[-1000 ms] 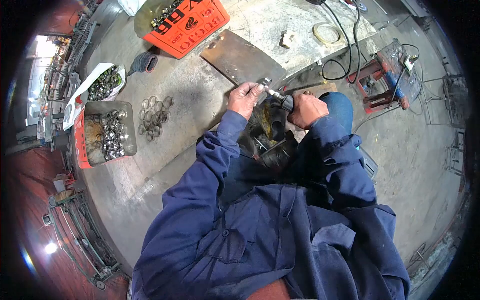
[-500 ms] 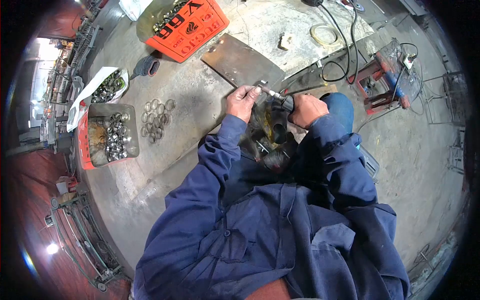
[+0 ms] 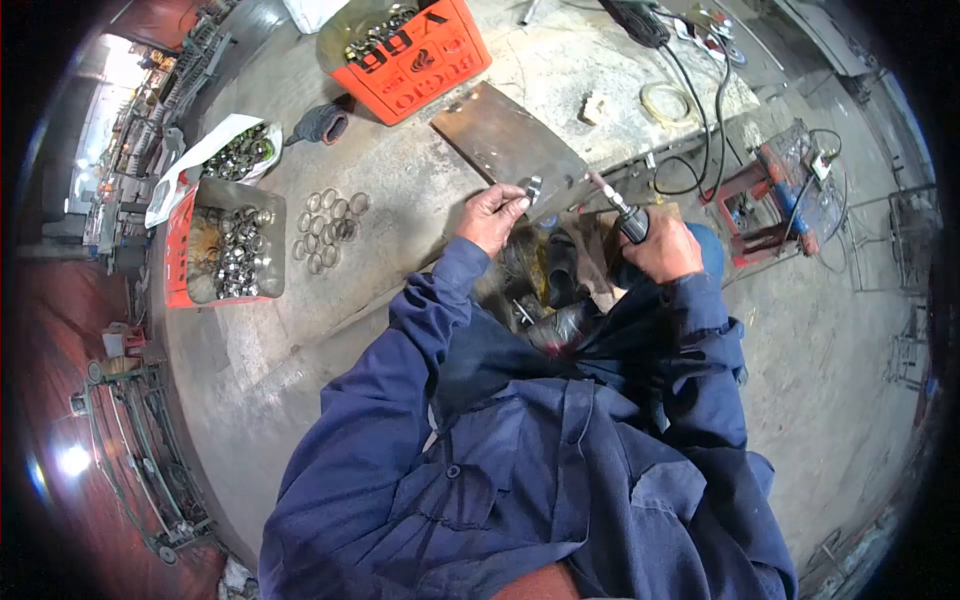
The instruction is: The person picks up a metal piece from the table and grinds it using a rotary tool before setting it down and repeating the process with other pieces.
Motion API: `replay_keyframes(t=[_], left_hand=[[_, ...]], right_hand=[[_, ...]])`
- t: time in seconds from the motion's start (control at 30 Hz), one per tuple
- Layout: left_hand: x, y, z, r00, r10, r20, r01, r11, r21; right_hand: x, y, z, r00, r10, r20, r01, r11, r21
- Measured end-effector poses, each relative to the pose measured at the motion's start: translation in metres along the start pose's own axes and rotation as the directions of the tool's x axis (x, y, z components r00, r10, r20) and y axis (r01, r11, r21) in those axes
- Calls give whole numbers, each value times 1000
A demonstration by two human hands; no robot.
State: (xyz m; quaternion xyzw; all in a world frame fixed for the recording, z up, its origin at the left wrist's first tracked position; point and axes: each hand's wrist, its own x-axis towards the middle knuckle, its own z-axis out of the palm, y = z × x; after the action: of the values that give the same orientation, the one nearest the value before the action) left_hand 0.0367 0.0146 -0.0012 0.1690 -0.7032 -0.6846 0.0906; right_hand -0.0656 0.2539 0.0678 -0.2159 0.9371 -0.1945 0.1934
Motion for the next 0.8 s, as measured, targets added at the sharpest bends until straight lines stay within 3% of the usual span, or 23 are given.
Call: replay_keyframes(t=[0.03, 0.1, 0.13, 0.2, 0.27, 0.37, 0.43, 0.5, 0.53, 0.57, 0.6, 0.7, 0.73, 0.8], left_hand=[[6, 6, -5, 1000, 24, -18, -24, 1000, 3], [27, 25, -24, 989, 146, 19, -146, 963, 227], [36, 59, -33, 971, 237, -35, -211, 914, 346], [77, 107, -67, 962, 225, -157, -226, 974, 16], [98, 167, -103, 850, 408, -334, -336, 907, 253], [98, 196, -151, 722, 487, -491, -447, 871, 206], [76, 188, -182, 740, 404, -537, -392, 909, 143], [43, 150, -205, 727, 348, -592, -294, 937, 190], [30, 132, -213, 733, 320, -601, -111, 927, 359], [22, 112, -221, 740, 297, -603, 69, 859, 508], [20, 65, -238, 725, 475, -498, -58, 763, 644], [-25, 19, -226, 834, 284, -473, 231, 599, 767], [-30, 5, -222, 844, 214, -492, 315, 544, 778], [-30, -15, -219, 823, 225, -521, 367, 489, 791]], right_hand=[[2, 0, 1, 1000, -5, -12, 5, 1000, 11], [2, -4, 2, 998, -30, -51, 29, 999, -16], [2, -4, 4, 997, -46, -62, 47, 999, 10], [3, -4, 7, 998, -39, -52, 40, 999, 25], [3, -10, 7, 999, 4, -36, -3, 1000, 8], [1, -13, 1, 1000, -9, -22, 8, 1000, -25], [5, -9, 0, 993, -116, -17, 114, 992, -58], [6, 0, 12, 995, -58, -87, 54, 998, -44], [6, 0, 13, 996, -62, -67, 59, 997, -50], [7, 0, 12, 996, -62, -59, 59, 997, -52], [8, 2, 13, 992, -102, -67, 102, 995, -12], [11, 0, 13, 994, -104, -23, 101, 991, -90], [11, -3, 14, 997, -81, -20, 79, 993, -83], [8, -12, 11, 996, -82, -26, 79, 992, -94]])
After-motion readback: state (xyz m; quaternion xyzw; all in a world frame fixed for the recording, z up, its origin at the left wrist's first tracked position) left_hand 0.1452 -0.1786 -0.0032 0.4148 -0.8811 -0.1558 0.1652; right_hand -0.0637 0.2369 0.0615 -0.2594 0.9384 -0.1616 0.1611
